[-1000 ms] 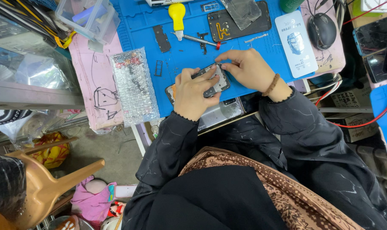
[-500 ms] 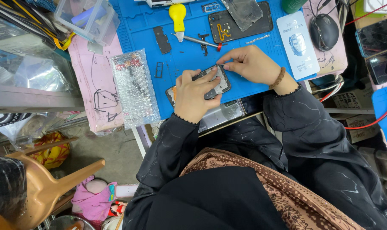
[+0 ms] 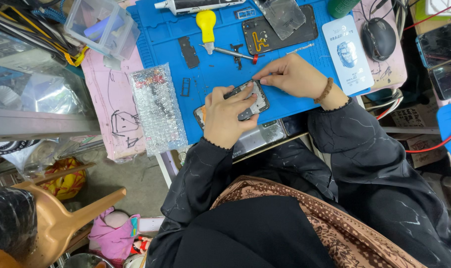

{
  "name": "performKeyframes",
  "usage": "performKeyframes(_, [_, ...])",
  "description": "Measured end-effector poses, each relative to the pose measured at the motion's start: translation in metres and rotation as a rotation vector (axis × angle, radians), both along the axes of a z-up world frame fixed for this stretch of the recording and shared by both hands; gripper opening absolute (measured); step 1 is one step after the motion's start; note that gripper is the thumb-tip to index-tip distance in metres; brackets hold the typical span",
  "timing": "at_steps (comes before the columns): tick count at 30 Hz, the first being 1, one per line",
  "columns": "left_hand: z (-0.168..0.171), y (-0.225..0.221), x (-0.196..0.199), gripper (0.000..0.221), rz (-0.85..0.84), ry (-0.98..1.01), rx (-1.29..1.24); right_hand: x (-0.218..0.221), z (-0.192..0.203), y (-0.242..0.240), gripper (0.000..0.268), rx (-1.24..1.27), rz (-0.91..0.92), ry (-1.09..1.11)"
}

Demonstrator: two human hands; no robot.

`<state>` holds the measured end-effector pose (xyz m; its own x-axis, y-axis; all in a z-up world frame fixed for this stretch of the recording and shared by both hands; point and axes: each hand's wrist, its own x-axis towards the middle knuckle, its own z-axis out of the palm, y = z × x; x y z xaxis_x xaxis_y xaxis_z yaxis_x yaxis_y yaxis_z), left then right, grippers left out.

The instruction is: The person works on the internal components of a mobile phone using a thin spatula tool to clean or adjust areas near the camera module and then manipulates small parts by hand.

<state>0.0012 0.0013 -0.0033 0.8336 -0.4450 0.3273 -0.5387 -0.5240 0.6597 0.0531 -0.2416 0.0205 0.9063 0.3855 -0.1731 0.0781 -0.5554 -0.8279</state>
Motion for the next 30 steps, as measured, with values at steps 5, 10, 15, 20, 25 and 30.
performKeyframes(5, [0.0, 0.0, 0.0, 0.045, -0.004, -0.011, 0.019, 0.002, 0.002, 0.003, 0.021, -0.043, 0.048, -0.078])
performKeyframes(10, [0.0, -0.002, 0.0, 0.045, 0.002, -0.022, 0.031, -0.007, 0.004, 0.006, 0.019, -0.099, 0.091, -0.342])
performKeyframes(15, [-0.001, -0.004, -0.001, 0.045, 0.018, -0.031, 0.019, -0.008, 0.001, 0.004, 0.018, -0.162, 0.154, -0.542])
performKeyframes(20, [0.005, -0.006, -0.002, 0.044, 0.027, -0.025, 0.023, 0.005, -0.001, 0.0, 0.017, -0.09, 0.195, -0.41])
performKeyframes(25, [0.021, -0.007, -0.003, 0.044, 0.017, -0.025, 0.024, 0.011, 0.0, -0.002, 0.017, 0.001, 0.236, -0.347])
performKeyframes(30, [0.036, -0.007, -0.001, 0.044, -0.009, 0.002, 0.015, 0.006, -0.008, 0.003, 0.018, -0.1, 0.216, -0.392])
